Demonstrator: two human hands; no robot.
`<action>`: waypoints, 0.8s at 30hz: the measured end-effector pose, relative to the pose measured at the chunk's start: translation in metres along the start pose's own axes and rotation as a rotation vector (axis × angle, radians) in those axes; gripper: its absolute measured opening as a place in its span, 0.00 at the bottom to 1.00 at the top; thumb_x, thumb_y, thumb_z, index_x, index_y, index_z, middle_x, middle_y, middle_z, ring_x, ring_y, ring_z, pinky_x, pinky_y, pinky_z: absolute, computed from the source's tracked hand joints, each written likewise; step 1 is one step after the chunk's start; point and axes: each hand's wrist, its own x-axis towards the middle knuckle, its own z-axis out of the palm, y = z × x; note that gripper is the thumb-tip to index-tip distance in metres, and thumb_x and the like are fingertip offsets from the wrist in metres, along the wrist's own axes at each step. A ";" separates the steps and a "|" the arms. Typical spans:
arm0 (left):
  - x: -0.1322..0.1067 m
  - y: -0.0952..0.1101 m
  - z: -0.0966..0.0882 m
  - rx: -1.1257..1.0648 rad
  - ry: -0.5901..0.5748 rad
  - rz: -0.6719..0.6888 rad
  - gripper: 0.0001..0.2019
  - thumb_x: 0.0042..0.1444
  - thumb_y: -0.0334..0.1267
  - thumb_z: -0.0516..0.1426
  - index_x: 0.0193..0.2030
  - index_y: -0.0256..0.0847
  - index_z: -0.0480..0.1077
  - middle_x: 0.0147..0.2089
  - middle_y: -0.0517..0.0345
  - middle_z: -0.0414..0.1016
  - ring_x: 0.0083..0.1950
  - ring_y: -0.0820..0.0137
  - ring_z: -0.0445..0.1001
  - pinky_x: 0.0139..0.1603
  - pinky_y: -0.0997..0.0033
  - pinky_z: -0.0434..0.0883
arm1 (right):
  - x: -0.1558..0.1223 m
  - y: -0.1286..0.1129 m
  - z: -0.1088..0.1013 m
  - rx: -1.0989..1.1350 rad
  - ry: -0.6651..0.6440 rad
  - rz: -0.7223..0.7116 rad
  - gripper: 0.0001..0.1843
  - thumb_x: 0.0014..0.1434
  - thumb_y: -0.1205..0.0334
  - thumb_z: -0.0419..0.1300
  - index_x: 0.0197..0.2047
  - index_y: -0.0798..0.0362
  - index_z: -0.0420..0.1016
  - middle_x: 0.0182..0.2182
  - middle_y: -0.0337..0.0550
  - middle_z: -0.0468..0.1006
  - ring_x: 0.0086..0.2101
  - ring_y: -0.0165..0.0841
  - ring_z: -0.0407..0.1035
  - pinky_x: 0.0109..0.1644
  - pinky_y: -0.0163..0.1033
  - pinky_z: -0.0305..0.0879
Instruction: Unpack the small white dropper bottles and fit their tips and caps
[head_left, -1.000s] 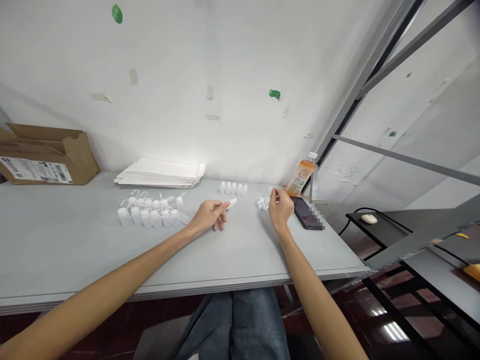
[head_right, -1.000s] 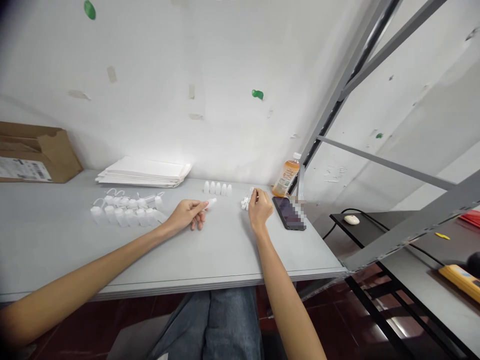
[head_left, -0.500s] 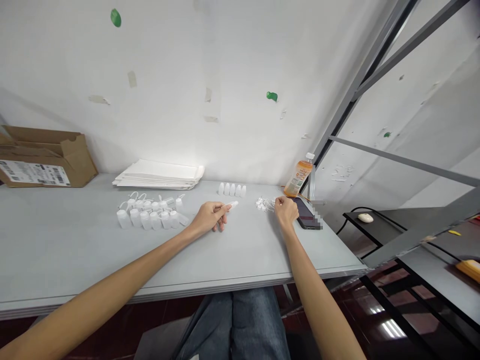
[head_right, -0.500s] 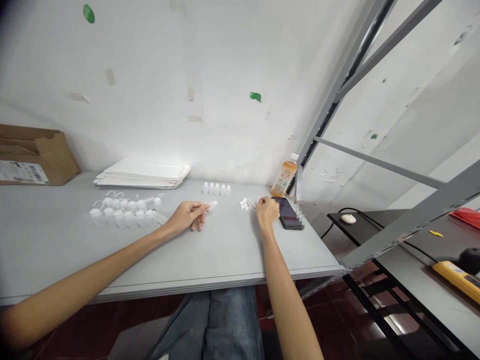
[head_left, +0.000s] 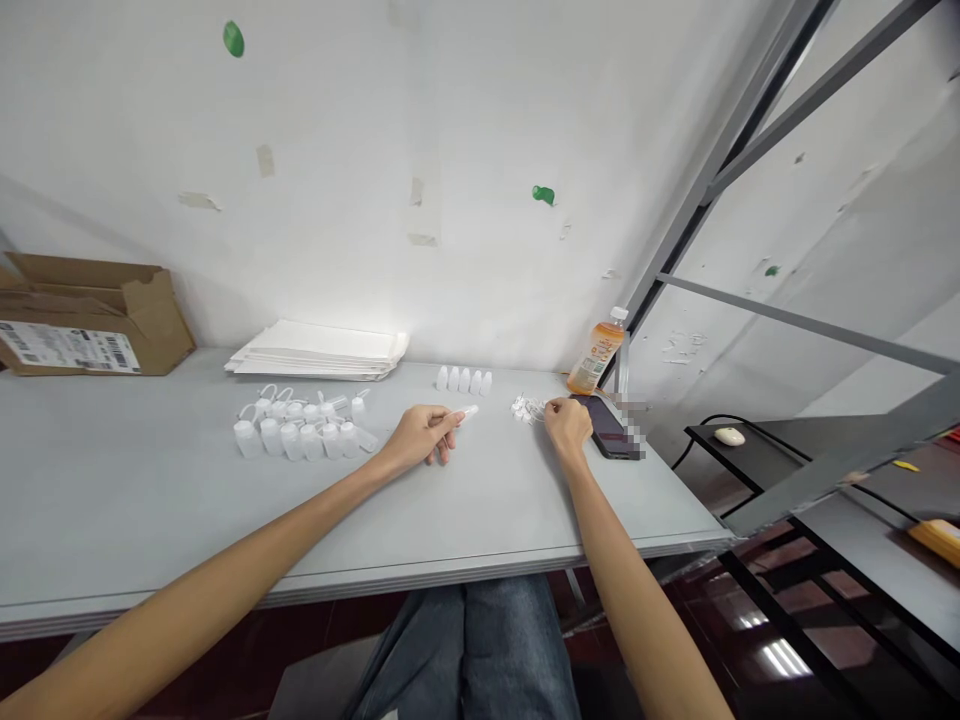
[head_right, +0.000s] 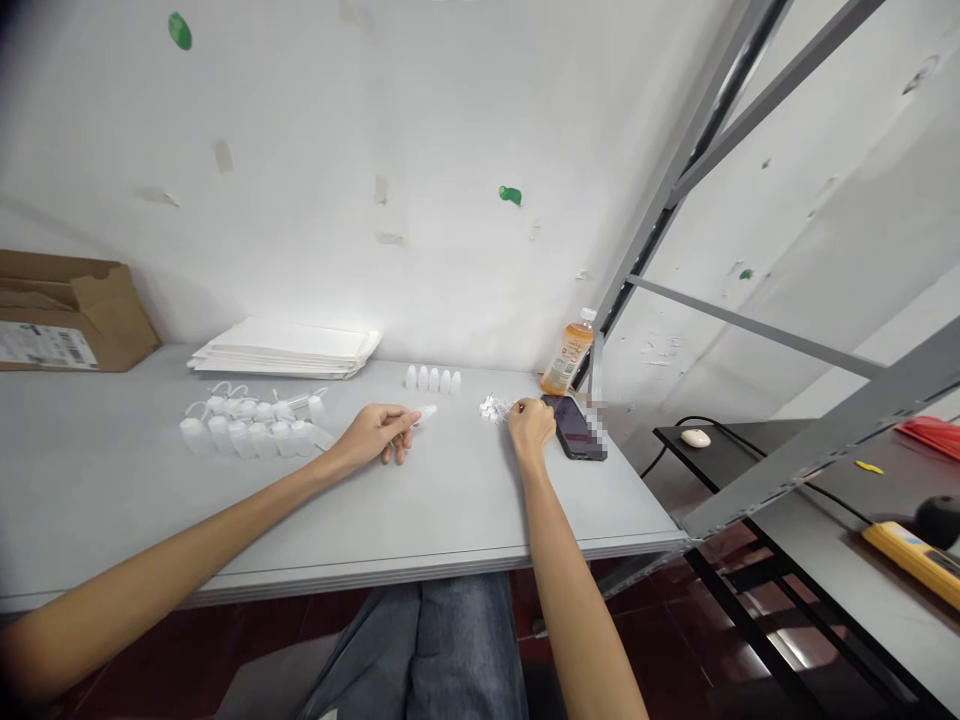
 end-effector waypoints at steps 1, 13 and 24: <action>0.000 0.000 0.000 0.001 -0.001 0.001 0.22 0.54 0.57 0.60 0.27 0.37 0.68 0.23 0.60 0.72 0.20 0.72 0.74 0.15 0.78 0.62 | 0.000 -0.001 0.000 -0.004 0.007 -0.003 0.18 0.61 0.64 0.54 0.46 0.52 0.84 0.42 0.56 0.81 0.45 0.44 0.74 0.41 0.39 0.62; 0.000 -0.001 0.000 0.035 0.015 0.017 0.23 0.58 0.58 0.55 0.28 0.36 0.67 0.21 0.59 0.72 0.18 0.73 0.72 0.15 0.78 0.61 | -0.002 0.000 0.001 0.055 0.180 -0.132 0.16 0.59 0.66 0.53 0.37 0.55 0.83 0.37 0.54 0.80 0.39 0.41 0.70 0.35 0.38 0.57; -0.002 -0.001 0.000 0.198 0.065 0.115 0.23 0.60 0.58 0.52 0.25 0.40 0.64 0.15 0.66 0.65 0.17 0.74 0.69 0.23 0.74 0.64 | -0.015 -0.014 0.002 0.287 0.273 -0.301 0.13 0.57 0.63 0.52 0.29 0.54 0.77 0.30 0.48 0.78 0.36 0.38 0.68 0.36 0.38 0.56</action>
